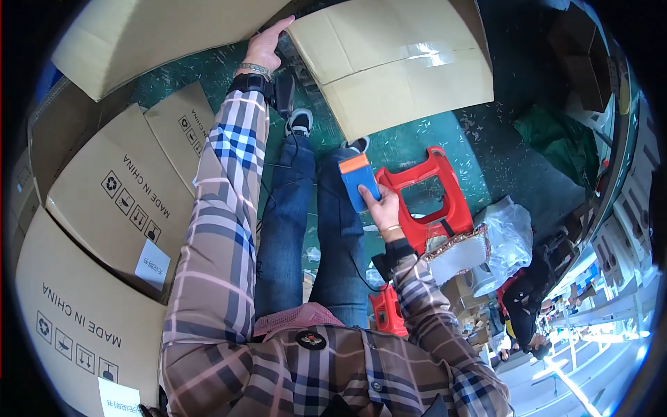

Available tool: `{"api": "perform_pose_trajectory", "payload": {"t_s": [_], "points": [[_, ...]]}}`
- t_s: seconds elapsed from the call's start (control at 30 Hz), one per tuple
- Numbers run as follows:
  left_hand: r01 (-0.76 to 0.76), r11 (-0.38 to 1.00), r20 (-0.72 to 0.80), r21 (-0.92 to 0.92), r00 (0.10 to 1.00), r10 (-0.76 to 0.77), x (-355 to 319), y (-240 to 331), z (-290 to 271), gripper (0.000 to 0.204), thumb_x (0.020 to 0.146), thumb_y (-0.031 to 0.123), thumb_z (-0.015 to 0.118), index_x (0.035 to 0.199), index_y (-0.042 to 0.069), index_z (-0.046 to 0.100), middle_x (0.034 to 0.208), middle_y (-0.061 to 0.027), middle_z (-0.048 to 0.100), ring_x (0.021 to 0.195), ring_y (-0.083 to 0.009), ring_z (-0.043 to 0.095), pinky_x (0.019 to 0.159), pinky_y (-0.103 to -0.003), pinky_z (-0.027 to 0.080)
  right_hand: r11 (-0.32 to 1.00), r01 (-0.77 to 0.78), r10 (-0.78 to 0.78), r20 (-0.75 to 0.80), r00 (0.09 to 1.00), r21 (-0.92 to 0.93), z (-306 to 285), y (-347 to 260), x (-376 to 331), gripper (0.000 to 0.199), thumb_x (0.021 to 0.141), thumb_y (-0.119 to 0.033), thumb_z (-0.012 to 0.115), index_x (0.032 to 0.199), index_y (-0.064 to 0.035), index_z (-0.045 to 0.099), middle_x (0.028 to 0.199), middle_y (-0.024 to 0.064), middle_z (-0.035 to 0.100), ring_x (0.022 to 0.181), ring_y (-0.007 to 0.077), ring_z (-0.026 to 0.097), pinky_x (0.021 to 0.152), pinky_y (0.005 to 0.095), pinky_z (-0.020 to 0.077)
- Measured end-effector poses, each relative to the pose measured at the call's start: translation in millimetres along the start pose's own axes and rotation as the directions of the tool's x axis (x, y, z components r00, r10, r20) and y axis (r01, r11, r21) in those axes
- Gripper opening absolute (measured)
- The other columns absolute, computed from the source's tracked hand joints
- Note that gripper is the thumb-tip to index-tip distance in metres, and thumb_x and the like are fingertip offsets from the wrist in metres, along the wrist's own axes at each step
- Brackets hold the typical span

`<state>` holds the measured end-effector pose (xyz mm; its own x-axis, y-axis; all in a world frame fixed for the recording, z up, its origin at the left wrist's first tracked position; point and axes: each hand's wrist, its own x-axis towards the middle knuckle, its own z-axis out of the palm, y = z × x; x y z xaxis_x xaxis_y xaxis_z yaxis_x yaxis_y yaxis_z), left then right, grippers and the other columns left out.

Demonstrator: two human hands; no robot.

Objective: The person seals a cardboard box with a tape dispenser, moves it aside, and then unfolds and assembles a new cardboard box. After taping the bottom of the new box, they pick up a pink and white object and walk away.

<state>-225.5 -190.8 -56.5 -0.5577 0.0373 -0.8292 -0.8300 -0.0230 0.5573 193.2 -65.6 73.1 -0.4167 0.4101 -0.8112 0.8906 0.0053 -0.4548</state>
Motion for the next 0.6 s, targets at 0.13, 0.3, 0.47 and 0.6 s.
{"api": "perform_pose_trajectory", "payload": {"t_s": [0.13,0.3,0.47,0.6], "points": [[0.031,1.0,0.021,-0.004,0.999,-0.03,0,-1,5,0.075,0.07,0.041,0.091,0.131,0.009,0.062,0.146,-0.0137,0.05,0.141,-0.025,0.035,0.121,-0.041,0.017,0.994,-0.03,0.029,-0.015,0.999,-0.101,2,6,22,0.035,0.087,-0.032,0.08,0.086,0.0018,0.073,0.066,0.0007,0.065,0.058,0.0067,0.055,0.054,0.0263,0.0445],[0.115,0.993,-0.009,0.011,0.993,-0.115,9,7,-9,0.059,0.075,0.038,0.087,0.123,0.012,0.065,0.138,-0.0069,0.057,0.137,-0.0253,0.039,0.122,-0.045,0.013,0.981,-0.067,0.069,0.005,0.998,-0.182,19,-21,49,0.044,0.083,-0.039,0.081,0.086,0.0037,0.074,0.069,0.0044,0.068,0.06,0.0095,0.058,0.057,0.0281,0.0476],[0.274,0.949,0.115,-0.154,0.959,-0.258,2,1,17,0.045,0.08,0.038,0.082,0.117,0.016,0.067,0.131,-0.0026,0.061,0.138,-0.0241,0.038,0.12,-0.058,0.005,0.935,-0.254,0.28,-0.075,0.957,0.247,2,-17,102,0.048,0.083,-0.039,0.081,0.091,0.0072,0.074,0.075,0.0097,0.071,0.065,0.0136,0.063,0.063,0.0309,0.0509],[0.341,0.912,0.059,-0.229,0.94,-0.336,12,8,17,0.021,0.083,0.015,0.08,0.1,0.01,0.069,0.099,-0.005,0.071,0.094,-0.0227,0.066,0.087,-0.041,0.053,0.987,-0.155,0.145,-0.21,0.967,-0.033,-12,-19,93,0.046,0.086,-0.038,0.076,0.093,0.0067,0.073,0.081,0.0199,0.073,0.07,0.0245,0.069,0.068,0.0375,0.0529]]}}
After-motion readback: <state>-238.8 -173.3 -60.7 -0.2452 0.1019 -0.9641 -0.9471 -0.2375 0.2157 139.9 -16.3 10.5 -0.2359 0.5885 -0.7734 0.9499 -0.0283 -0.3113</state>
